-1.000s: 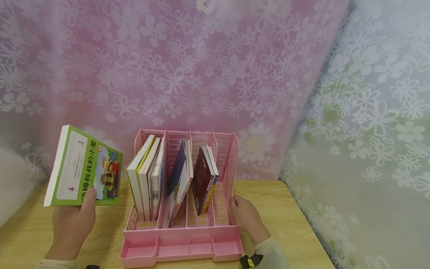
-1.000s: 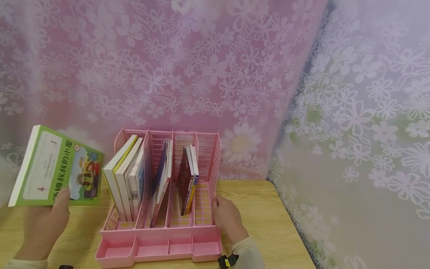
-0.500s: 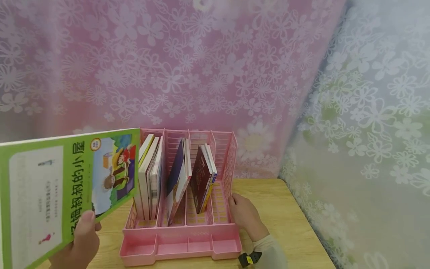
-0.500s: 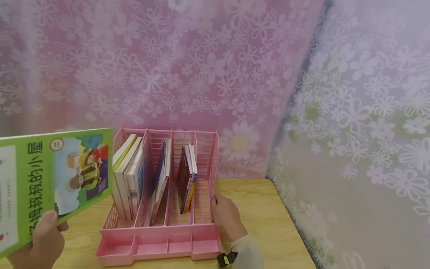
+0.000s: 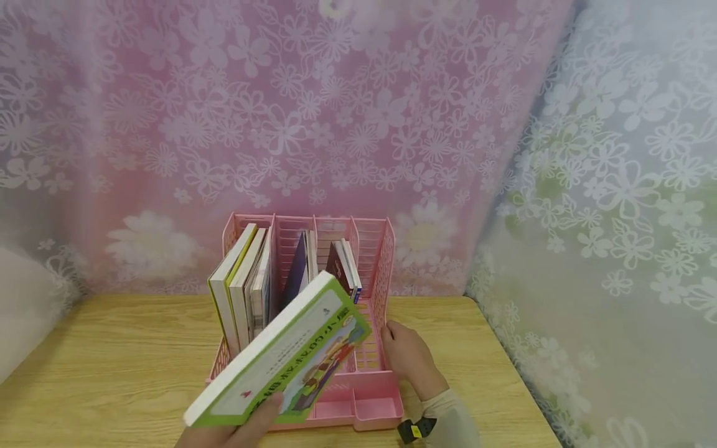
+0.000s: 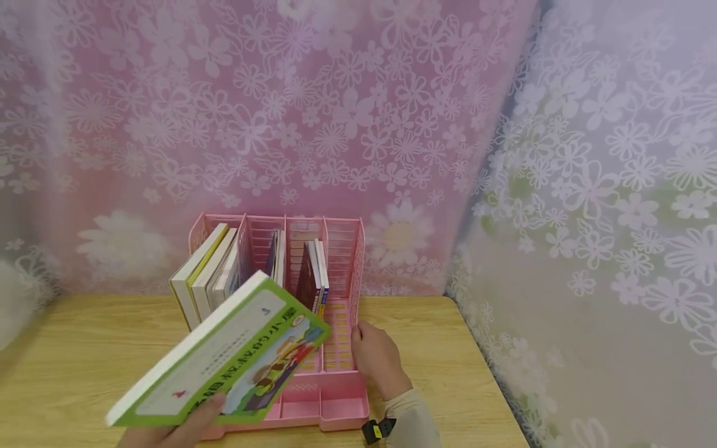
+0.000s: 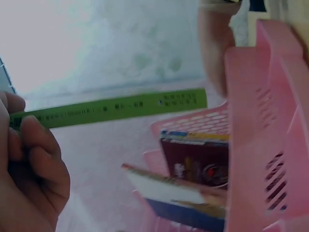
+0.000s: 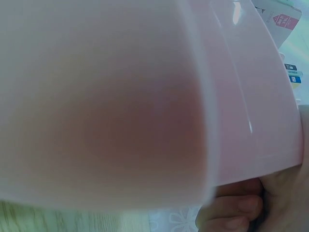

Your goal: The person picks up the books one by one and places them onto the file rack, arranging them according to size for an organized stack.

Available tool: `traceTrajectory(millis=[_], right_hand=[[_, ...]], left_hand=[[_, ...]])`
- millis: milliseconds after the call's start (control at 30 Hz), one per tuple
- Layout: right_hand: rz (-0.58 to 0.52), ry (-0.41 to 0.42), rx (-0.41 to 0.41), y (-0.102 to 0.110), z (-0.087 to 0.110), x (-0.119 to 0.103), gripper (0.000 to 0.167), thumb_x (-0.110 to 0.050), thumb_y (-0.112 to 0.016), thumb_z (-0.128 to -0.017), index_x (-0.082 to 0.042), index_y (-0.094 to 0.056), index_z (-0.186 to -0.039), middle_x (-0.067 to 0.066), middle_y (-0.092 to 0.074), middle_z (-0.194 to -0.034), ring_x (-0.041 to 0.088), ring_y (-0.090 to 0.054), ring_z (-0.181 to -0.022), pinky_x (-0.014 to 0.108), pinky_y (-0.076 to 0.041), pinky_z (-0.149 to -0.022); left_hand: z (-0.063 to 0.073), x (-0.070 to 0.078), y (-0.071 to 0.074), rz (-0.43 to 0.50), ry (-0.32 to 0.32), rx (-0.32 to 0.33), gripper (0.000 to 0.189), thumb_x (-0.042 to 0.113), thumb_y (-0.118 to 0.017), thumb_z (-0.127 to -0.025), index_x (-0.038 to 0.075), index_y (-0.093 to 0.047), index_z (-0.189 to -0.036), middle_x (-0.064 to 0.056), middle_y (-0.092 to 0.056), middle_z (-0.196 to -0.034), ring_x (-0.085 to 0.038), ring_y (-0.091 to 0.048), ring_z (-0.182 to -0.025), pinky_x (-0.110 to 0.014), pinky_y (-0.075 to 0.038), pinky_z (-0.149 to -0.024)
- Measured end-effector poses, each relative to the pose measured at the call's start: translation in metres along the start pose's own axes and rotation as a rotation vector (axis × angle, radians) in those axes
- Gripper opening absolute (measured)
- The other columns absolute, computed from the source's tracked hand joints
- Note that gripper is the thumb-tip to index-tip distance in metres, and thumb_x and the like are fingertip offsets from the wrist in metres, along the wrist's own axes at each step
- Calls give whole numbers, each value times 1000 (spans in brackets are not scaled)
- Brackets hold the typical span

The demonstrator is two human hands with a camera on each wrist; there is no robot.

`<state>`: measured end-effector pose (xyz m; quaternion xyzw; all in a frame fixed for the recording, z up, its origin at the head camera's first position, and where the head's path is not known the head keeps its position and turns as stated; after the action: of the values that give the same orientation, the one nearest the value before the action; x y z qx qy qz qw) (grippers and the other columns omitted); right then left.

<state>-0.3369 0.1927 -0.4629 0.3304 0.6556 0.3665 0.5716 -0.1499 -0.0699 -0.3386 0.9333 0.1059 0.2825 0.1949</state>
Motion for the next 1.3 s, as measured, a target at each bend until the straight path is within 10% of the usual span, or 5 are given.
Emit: traceTrajectory(millis=[100, 400, 567, 1000, 1300], right_hand=[[0, -23, -9, -1, 0, 3, 34, -31, -41, -111, -12, -66, -98, 4, -56, -72, 19, -52, -68, 40, -43, -66], [-15, -11, -25, -1, -1, -1, 37, -32, -40, -111, -10, -69, -108, 3, -52, -69, 19, -52, -68, 38, -43, -66], [5, -9, -15, 0, -2, -2, 36, -32, -41, -111, -11, -68, -106, 2, -52, -69, 18, -51, -66, 38, -43, -65], [11, 17, 1, 2, 0, -3, 32, -29, -42, -111, -13, -66, -97, 3, -52, -69, 18, -50, -63, 38, -43, -62], [-16, 1, -11, 0, 1, -1, 32, -30, -42, -111, -12, -66, -101, 2, -51, -69, 18, -50, -64, 36, -42, -60]], left_hand=[[11, -22, -13, 53, 509, 45, 51, 7, -70, -98, 20, -57, -145, -7, -71, -129, -18, -71, -108, -34, -60, -74], [-1, -45, -21, -93, 813, 125, 36, 23, -68, -100, 6, -67, -132, -16, -75, -115, -10, -65, -67, -27, -46, -42], [-21, -47, -28, -283, 772, 54, 30, 31, -66, -100, 2, -76, -101, -5, -75, -83, -6, -52, -50, -26, -37, -38], [-67, -67, -50, -507, 591, -24, 18, 28, -60, -100, 9, -58, -97, 5, -47, -54, -11, -40, -42, -30, -32, -38], [-74, -94, -67, -516, 604, -60, 51, 28, -57, -103, 8, -49, -149, 3, -43, -51, -13, -37, -42, -31, -29, -40]])
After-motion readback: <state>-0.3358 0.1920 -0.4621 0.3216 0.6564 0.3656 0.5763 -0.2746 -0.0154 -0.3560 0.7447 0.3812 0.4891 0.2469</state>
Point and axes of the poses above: each hand's wrist, its own z-axis away from the middle knuckle, its own y-axis out of the back of the hand, x = y × z, the point moved 6 cm from there along -z, towards the middle knuckle
